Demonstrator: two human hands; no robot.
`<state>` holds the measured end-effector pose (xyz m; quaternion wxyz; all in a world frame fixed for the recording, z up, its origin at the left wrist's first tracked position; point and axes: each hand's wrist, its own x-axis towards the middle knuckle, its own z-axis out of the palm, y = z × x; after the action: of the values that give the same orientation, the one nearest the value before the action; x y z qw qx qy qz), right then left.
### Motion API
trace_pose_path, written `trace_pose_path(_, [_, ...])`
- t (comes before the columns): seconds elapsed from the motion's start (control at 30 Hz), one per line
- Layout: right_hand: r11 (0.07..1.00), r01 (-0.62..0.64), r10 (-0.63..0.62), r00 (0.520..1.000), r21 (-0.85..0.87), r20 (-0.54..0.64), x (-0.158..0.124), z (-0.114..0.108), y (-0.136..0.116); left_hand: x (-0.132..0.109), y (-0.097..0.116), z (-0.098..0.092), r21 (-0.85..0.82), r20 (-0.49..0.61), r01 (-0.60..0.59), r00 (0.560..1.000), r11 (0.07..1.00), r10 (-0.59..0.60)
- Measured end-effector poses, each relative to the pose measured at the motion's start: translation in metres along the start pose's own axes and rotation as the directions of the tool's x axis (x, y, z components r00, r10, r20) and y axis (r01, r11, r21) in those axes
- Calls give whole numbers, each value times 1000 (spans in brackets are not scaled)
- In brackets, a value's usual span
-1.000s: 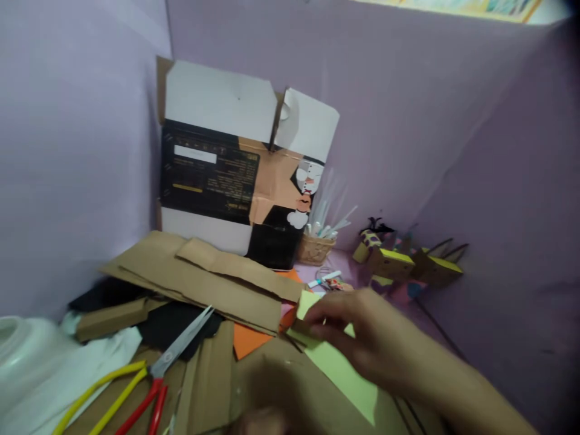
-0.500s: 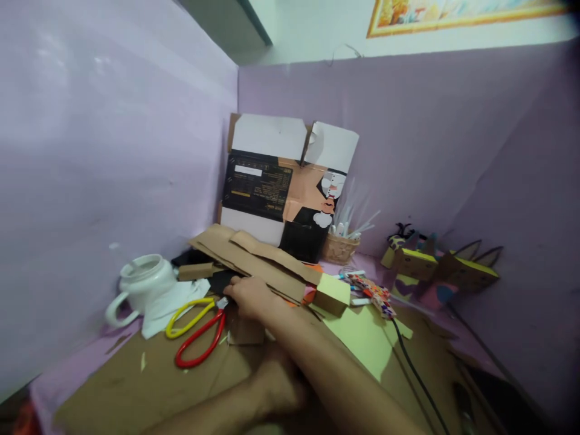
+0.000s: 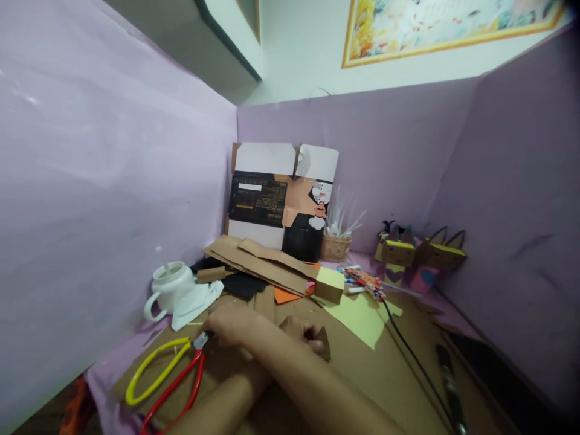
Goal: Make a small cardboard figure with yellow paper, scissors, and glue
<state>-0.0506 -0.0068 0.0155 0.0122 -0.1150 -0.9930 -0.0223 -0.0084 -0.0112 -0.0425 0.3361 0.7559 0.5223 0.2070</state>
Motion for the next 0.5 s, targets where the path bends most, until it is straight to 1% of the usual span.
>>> trace_pose_path(0.1, [999,-20,19,1000,34,19,5,9,-10,1,0,4,79,-35,43,999,996,-40])
trace_pose_path(0.23, [995,-78,81,996,64,-46,-2,19,-15,-3,2,9,107,-115,22,993,994,-10])
trace_pose_path(0.3, [996,-72,77,995,61,-67,-6,23,-16,-5,4,10,131,-151,8,988,991,11])
trace_pose_path(0.4, [999,-32,34,985,18,-168,-9,26,-16,-8,5,11,178,-184,-13,982,984,46])
trace_pose_path(0.5, [999,12,-24,957,-41,-291,-9,25,-17,-8,6,12,223,-190,-34,979,974,78])
